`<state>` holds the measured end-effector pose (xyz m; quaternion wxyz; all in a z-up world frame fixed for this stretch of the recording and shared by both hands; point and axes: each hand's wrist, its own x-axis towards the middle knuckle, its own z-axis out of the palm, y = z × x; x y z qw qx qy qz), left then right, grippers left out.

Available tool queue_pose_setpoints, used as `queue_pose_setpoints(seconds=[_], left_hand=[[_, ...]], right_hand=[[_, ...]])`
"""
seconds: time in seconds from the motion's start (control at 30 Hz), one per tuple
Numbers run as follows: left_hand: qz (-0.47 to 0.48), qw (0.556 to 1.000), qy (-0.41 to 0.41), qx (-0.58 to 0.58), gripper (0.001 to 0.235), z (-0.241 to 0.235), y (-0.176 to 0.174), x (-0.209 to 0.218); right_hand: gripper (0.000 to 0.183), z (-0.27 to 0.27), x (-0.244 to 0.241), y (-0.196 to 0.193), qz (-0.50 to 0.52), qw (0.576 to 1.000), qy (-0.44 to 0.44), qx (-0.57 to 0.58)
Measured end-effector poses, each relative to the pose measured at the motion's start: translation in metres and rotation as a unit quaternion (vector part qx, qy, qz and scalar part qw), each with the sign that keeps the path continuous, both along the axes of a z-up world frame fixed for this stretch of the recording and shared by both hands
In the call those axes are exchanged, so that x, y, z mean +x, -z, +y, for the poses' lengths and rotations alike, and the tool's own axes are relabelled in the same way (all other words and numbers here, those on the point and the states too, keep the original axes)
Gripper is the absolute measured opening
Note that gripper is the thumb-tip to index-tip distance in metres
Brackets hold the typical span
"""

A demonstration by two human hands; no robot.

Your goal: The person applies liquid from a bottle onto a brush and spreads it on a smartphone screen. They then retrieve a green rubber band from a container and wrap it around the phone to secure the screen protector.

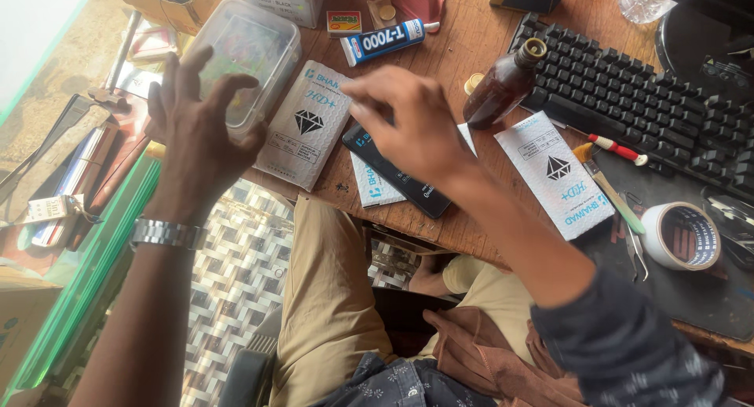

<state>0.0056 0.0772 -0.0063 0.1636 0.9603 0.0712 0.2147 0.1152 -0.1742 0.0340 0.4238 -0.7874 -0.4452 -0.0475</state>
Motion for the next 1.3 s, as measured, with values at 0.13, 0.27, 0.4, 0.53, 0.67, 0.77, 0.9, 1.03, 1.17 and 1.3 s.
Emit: queue_pose_setpoints(seconds=[0.13, 0.27, 0.4, 0.53, 0.67, 0.77, 0.9, 1.03, 1.17, 1.3], left_hand=[[-0.029, 0.999, 0.003, -0.014, 0.041, -0.013, 0.009, -0.004], [-0.057, 0.998, 0.002, 0.029, 0.038, -0.018, 0.018, -0.004], [-0.058, 0.997, -0.006, 0.058, 0.034, -0.013, 0.027, -0.002], [-0.055, 0.988, 0.028, 0.141, 0.031, -0.009, 0.031, 0.004], [-0.021, 0.973, 0.046, 0.226, 0.032, -0.004, 0.028, 0.001], [-0.021, 0.967, 0.064, 0.248, 0.032, -0.001, 0.026, 0.002], [-0.032, 0.944, 0.082, 0.318, 0.048, 0.007, 0.028, 0.002], [-0.029, 0.907, 0.121, 0.403, 0.052, 0.021, 0.025, 0.004], [-0.029, 0.897, 0.159, 0.412, 0.050, 0.030, 0.021, 0.007], [-0.036, 0.903, 0.171, 0.392, 0.050, 0.033, 0.019, 0.006]], right_hand=[[0.026, 0.072, 0.050, 0.017, 0.206, 0.975, 0.036, -0.072], [0.024, 0.107, 0.070, 0.035, 0.317, 0.945, 0.046, -0.067], [0.029, 0.115, 0.084, 0.046, 0.320, 0.945, 0.046, -0.057], [0.034, 0.112, 0.094, 0.058, 0.275, 0.958, 0.050, -0.067], [0.030, 0.113, 0.103, 0.069, 0.281, 0.959, -0.027, -0.018], [0.024, 0.114, 0.112, 0.071, 0.342, 0.939, -0.022, -0.030], [0.020, 0.113, 0.112, 0.068, 0.412, 0.910, -0.019, -0.035], [0.021, 0.111, 0.108, 0.058, 0.456, 0.890, -0.024, -0.016], [0.019, 0.111, 0.107, 0.052, 0.482, 0.875, -0.006, -0.047], [0.020, 0.107, 0.106, 0.052, 0.488, 0.871, -0.035, -0.043]])
